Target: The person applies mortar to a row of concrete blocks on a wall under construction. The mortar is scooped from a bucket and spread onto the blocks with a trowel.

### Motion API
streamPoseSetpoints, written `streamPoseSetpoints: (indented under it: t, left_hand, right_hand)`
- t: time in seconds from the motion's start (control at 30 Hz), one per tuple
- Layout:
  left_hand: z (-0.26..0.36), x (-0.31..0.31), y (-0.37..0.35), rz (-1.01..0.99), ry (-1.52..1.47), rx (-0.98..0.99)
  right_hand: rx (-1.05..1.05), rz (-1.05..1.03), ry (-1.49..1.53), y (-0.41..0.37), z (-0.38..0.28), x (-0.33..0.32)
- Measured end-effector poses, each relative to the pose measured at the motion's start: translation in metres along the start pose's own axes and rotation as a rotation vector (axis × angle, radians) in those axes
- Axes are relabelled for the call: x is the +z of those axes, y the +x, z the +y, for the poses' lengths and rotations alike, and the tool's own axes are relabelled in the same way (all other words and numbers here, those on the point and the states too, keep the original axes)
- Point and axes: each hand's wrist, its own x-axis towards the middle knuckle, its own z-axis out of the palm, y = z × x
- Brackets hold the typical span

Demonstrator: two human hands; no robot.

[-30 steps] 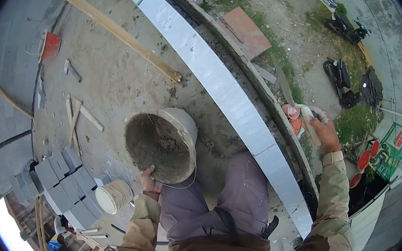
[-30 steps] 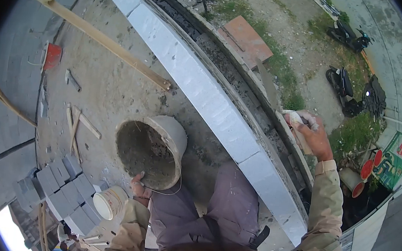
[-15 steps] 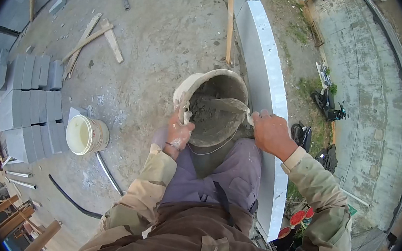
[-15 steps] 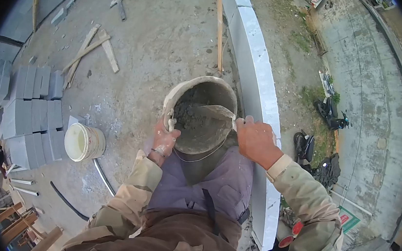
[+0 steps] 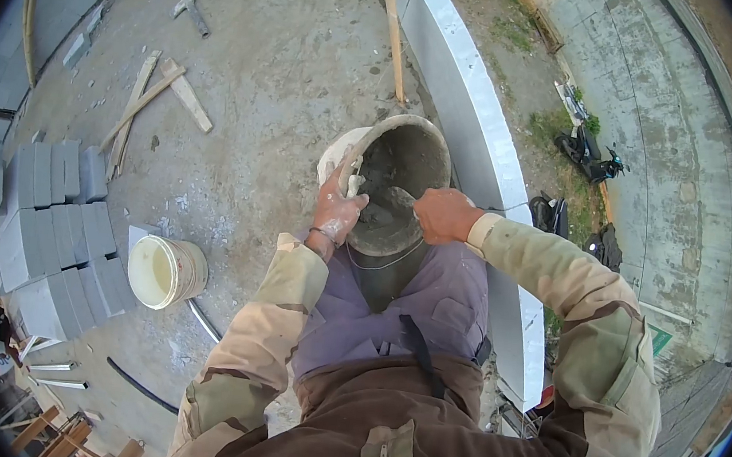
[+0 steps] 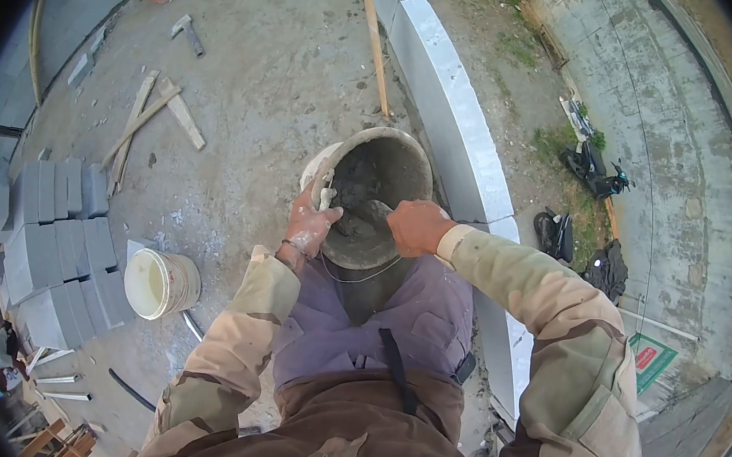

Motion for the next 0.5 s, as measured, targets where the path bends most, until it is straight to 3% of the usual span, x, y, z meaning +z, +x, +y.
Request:
streamPoseSetpoints:
  t: [0.17,0.23,0.33,0.37,0.43,0.47,0.5]
  left_hand:
    - [-0.001,-0.003,0.005,-0.098,0.113,0.113]
    - [0.001,0.006,0.002,-0.084,0.209,0.149]
    - [0.01,0.004,-0.003,-0.082,0.01,0.087]
    - [0.001,0.0,-0.002,-0.048,0.048,0.161]
    - [-0.017,-0.027,0.002,-0.048,0.072,0.087]
    - [-0.028,-0.044,0.001,-0.041,0.086,0.007]
    - [-0.046,-0.062,0.001,-0.039,0.092,0.008]
  right_hand:
    - [0.151,-0.131,0.233,-0.004,0.0,0.009]
    - [0.158,0.115,0.567,-0.007,-0.006,0.045]
    - [0.313,0.071,0.758,-0.011,-0.015,0.059]
    - [0.315,0.079,0.762,-0.015,-0.017,0.06]
    - [0.563,-0.115,1.312,-0.025,-0.024,0.048]
    - [0.557,-0.113,1.317,-0.028,-0.025,0.056]
    - [0.473,0.045,1.168,-0.031,-0.025,0.067]
